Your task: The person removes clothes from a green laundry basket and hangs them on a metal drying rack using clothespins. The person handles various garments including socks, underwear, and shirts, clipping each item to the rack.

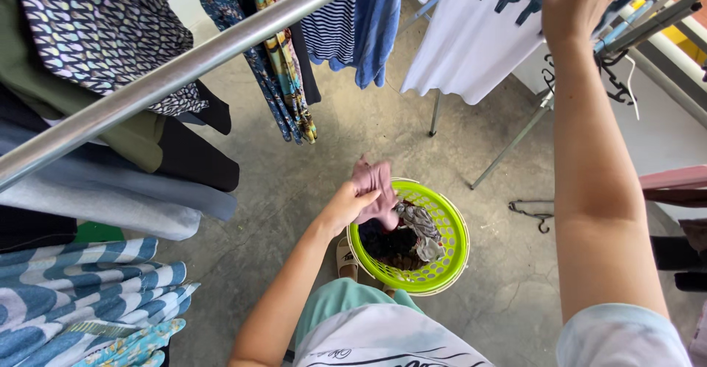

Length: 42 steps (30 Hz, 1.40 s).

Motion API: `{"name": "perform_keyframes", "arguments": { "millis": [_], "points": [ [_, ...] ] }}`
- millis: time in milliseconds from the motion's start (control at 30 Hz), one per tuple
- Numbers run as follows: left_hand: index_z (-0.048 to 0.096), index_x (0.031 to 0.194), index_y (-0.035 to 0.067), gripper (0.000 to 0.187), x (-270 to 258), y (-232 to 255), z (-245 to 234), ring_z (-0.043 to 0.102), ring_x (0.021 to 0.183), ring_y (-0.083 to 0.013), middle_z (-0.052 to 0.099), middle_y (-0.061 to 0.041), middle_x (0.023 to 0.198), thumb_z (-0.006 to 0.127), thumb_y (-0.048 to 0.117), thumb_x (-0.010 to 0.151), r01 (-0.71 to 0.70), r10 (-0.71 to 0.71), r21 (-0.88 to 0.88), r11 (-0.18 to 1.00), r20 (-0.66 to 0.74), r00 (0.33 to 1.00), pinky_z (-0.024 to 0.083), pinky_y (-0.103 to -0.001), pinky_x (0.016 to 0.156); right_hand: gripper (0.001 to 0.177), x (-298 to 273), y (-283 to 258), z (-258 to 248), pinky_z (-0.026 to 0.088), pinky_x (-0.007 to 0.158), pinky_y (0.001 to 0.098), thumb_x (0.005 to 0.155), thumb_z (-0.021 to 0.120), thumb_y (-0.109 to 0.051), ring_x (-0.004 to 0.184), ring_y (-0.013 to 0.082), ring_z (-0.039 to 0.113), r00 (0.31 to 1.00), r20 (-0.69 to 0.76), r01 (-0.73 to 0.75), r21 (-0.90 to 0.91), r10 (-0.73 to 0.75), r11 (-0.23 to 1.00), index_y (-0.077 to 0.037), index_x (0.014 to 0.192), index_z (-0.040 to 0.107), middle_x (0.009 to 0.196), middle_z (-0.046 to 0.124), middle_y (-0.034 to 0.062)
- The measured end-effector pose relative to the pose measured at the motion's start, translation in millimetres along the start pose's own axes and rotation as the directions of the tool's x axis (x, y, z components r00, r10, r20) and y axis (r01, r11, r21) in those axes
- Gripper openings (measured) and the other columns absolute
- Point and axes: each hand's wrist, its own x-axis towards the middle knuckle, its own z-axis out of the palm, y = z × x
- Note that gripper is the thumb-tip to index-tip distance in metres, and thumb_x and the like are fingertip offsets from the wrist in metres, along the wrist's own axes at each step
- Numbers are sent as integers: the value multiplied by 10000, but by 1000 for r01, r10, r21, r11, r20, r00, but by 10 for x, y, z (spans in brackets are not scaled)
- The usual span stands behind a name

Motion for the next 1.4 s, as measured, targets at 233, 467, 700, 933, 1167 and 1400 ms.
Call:
{"name": "perform_keyframes", "arguments": {
  "millis": [233, 467, 700, 933, 1167, 1400],
  "points": [
    [742, 1166, -40, 213, -51, -170, -107, 632, 859, -158, 733, -118, 1036, 697, 127, 1041, 67, -87, -197, 978, -90, 992, 501, -305, 767, 168, -79, -977, -302, 534, 695, 379, 1061, 808, -134, 867, 246, 690, 988, 151, -17, 193, -13, 981, -122, 1192, 702, 1074, 645, 57],
    [684, 1265, 17, 334, 134, 242, 229, 702, 1086, -118, 742, -63, 1202, 665, 50, 933, -190, 202, -150, 970, 76, 976, 549, -263, 989, 246, -247, -1737, -1074, 528, 734, 407, 952, 800, -251, 877, 282, 636, 989, -51, 142, 89, -138, 986, -45, 1039, 697, 968, 608, 93],
    [730, 1225, 47, 255, 317, 685, 414, 704, 982, -135, 776, -70, 1103, 691, 84, 976, -132, 124, 179, 975, 59, 991, 568, -310, 915, 273, -1636, -2374, -1556, 533, 855, 248, 976, 739, -278, 929, 84, 675, 441, 840, -897, 398, 317, 195, -28, 1083, 765, 980, 773, 28],
    [849, 951, 161, 195, 100, 983, 786, 705, 918, -231, 738, -98, 956, 868, 253, 780, -371, 700, 776, 511, -125, 703, 561, -363, 837, 163, -1862, -2286, -1582, 523, 943, 249, 992, 731, -86, 1012, 63, 645, 614, 630, -710, 704, 475, -17, 23, 1113, 744, 1125, 737, 22],
    [786, 1028, 85, 159, 268, 906, 803, 744, 819, -111, 791, -34, 937, 793, 193, 911, -508, 555, 239, 827, -208, 805, 614, -270, 762, 501, -1673, -2285, -1495, 588, 996, 324, 924, 860, -153, 1140, 193, 701, 628, 516, -774, 490, 582, 401, -2, 1292, 557, 1236, 694, 95],
    [758, 1041, 11, 160, 435, 562, 593, 702, 833, -87, 775, -52, 940, 761, 128, 931, -424, 431, 77, 902, -212, 877, 573, -239, 751, 656, -1316, -2324, -1162, 558, 919, 334, 948, 874, -122, 1167, 240, 655, 671, 299, -690, 588, 679, 423, -48, 1418, 422, 1328, 615, 132]
  ]
}}
